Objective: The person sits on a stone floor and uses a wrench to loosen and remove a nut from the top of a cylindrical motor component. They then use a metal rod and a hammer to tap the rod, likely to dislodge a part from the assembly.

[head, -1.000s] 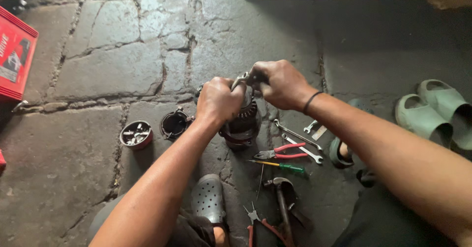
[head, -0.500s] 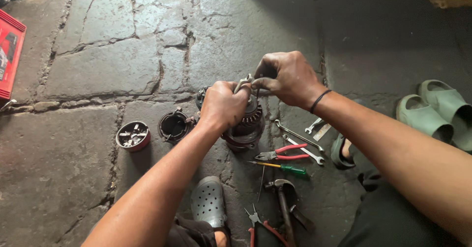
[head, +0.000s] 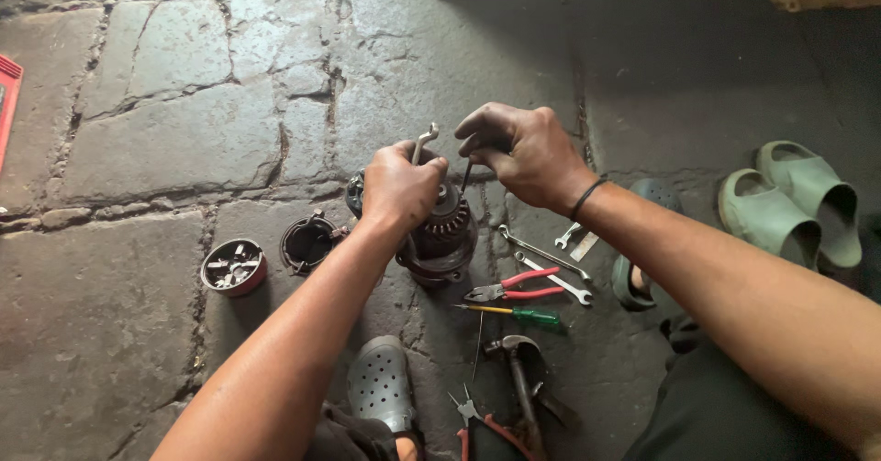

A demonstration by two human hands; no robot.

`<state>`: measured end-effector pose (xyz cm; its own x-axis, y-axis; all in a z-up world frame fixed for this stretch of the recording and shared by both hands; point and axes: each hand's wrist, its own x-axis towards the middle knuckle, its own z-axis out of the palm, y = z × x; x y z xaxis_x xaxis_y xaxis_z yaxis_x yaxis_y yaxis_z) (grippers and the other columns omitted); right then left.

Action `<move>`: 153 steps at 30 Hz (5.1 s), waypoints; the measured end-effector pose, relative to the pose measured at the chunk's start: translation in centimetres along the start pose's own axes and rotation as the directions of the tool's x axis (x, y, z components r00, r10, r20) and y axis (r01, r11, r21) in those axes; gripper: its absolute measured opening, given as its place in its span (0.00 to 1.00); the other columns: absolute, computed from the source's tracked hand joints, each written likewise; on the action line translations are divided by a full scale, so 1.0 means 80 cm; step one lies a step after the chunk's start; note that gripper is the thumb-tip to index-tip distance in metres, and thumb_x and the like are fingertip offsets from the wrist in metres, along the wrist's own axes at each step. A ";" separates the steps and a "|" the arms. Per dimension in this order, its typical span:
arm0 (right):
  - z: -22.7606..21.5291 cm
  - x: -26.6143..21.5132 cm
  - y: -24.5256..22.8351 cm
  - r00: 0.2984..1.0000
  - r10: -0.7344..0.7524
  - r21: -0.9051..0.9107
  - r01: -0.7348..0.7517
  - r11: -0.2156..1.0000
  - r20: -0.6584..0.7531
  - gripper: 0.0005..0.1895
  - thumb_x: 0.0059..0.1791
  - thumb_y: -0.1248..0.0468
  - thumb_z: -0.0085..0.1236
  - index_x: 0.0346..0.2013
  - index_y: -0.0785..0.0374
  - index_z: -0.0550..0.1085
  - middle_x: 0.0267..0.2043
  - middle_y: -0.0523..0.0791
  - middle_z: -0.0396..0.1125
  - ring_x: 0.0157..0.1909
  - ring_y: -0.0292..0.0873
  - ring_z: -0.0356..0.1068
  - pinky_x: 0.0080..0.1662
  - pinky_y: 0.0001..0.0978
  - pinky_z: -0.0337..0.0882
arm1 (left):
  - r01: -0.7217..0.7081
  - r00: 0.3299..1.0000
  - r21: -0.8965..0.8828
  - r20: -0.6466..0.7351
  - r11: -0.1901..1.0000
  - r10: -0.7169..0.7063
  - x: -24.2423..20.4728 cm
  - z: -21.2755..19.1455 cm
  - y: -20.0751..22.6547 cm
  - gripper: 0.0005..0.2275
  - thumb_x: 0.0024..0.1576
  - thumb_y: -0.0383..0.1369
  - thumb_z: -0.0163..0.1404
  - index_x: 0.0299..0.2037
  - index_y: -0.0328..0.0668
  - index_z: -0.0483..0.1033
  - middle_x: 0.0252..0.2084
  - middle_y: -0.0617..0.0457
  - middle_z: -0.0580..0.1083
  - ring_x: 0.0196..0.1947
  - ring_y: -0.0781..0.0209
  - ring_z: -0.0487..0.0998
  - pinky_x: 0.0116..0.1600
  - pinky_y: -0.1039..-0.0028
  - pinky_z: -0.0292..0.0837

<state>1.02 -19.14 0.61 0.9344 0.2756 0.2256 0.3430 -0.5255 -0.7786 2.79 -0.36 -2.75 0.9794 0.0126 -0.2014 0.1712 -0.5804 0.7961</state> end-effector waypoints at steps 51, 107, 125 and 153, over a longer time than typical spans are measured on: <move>-0.115 -0.040 0.015 0.826 0.564 0.938 -0.205 0.281 0.012 0.10 0.57 0.70 0.43 0.50 0.62 0.72 0.47 0.49 0.73 0.50 0.47 0.75 0.58 0.47 0.76 | -0.088 0.971 -0.198 0.203 0.976 0.129 -0.041 -0.099 0.062 0.09 0.52 0.34 0.60 0.39 0.41 0.85 0.26 0.58 0.77 0.21 0.71 0.71 0.25 0.74 0.68; -0.117 -0.034 -0.017 0.937 0.331 0.309 -0.285 0.907 -0.108 0.06 0.54 0.71 0.49 0.44 0.68 0.73 0.39 0.48 0.74 0.42 0.42 0.77 0.44 0.38 0.80 | 0.411 0.888 -0.584 0.430 0.699 -0.163 -0.042 -0.086 0.031 0.14 0.60 0.42 0.50 0.30 0.38 0.75 0.13 0.63 0.58 0.09 0.71 0.54 0.15 0.75 0.45; -0.112 -0.026 -0.026 0.826 0.469 0.049 -0.507 0.861 0.313 0.18 0.50 0.52 0.54 0.33 0.64 0.82 0.23 0.37 0.70 0.26 0.33 0.63 0.30 0.29 0.67 | 0.331 0.905 -0.627 0.422 0.705 -0.050 -0.048 -0.088 0.026 0.09 0.53 0.31 0.60 0.40 0.36 0.80 0.19 0.61 0.68 0.11 0.76 0.57 0.16 0.80 0.46; -0.112 -0.029 -0.043 0.849 0.459 -0.093 -0.451 0.888 0.262 0.10 0.44 0.58 0.67 0.34 0.61 0.83 0.27 0.41 0.77 0.31 0.35 0.73 0.36 0.30 0.72 | 0.277 0.905 -0.542 0.426 0.793 -0.025 -0.049 -0.078 0.029 0.09 0.52 0.26 0.60 0.41 0.36 0.79 0.28 0.55 0.77 0.22 0.70 0.72 0.23 0.78 0.63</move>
<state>-1.50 -25.19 8.00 0.9255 0.2036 -0.3193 -0.1083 -0.6657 -0.7383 0.02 3.33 3.43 0.8362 -0.3210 -0.4447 0.4648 -0.0157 0.8853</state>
